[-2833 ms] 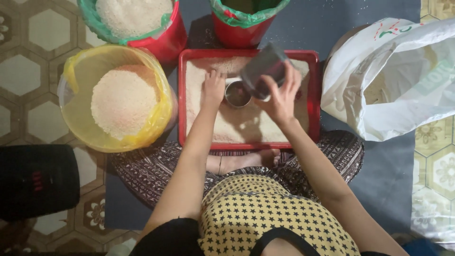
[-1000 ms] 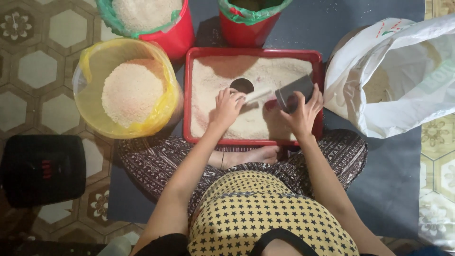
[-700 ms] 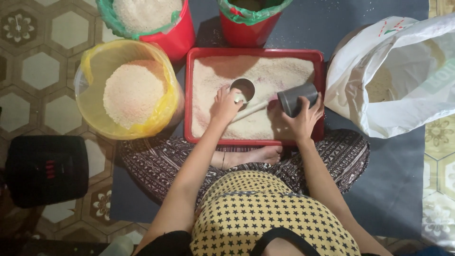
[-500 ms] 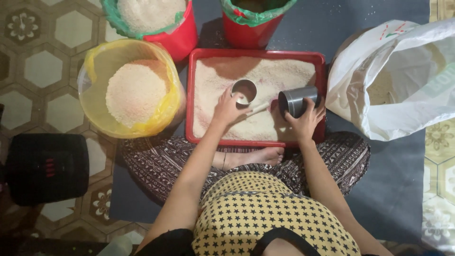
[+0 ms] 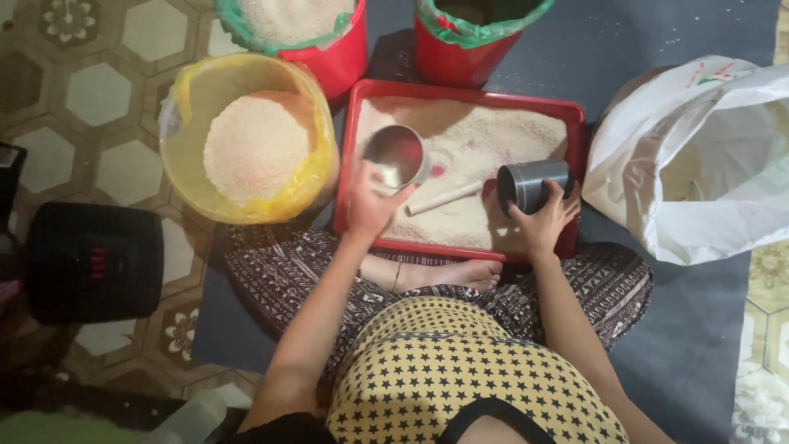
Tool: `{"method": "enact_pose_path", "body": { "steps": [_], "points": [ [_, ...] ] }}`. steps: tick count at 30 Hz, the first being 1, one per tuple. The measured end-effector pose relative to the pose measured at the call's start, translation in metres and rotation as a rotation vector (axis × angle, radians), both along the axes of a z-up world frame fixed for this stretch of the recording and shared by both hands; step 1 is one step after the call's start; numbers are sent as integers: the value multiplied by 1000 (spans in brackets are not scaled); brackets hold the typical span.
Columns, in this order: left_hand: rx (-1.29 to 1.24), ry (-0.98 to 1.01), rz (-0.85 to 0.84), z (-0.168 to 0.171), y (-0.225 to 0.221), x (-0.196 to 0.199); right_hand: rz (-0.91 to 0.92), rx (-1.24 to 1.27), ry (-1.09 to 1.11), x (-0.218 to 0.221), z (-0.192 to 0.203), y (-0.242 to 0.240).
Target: Scooping grain from a tray into bags and containers using small cups while sitting on the floor.
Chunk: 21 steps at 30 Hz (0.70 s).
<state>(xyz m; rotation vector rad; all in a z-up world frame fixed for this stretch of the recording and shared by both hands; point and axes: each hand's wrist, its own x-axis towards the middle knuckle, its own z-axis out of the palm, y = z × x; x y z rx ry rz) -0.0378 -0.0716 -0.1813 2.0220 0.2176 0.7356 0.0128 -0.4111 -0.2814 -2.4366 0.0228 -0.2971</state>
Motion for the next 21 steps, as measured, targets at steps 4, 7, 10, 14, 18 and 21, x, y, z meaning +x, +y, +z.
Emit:
{"method": "enact_pose_path", "body": {
  "steps": [4, 7, 10, 14, 18, 21],
  "points": [
    [37, -356, 5, 71, 65, -24, -1, 14, 8, 0, -2, -1],
    [254, -385, 31, 119, 133, -34, -9, 21, 4, 2, -2, -1],
    [549, -224, -8, 192, 164, -46, 5, -21, 11, -1, 11, 4],
    [1200, 97, -52, 236, 196, -43, 14, -69, 7, -1, 15, 6],
    [1604, 262, 7, 211, 215, -34, 5, -74, 13, 0, 14, 5],
    [1810, 323, -44, 181, 223, -23, 2, -61, 49, -1, 19, 8]
  ]
}}
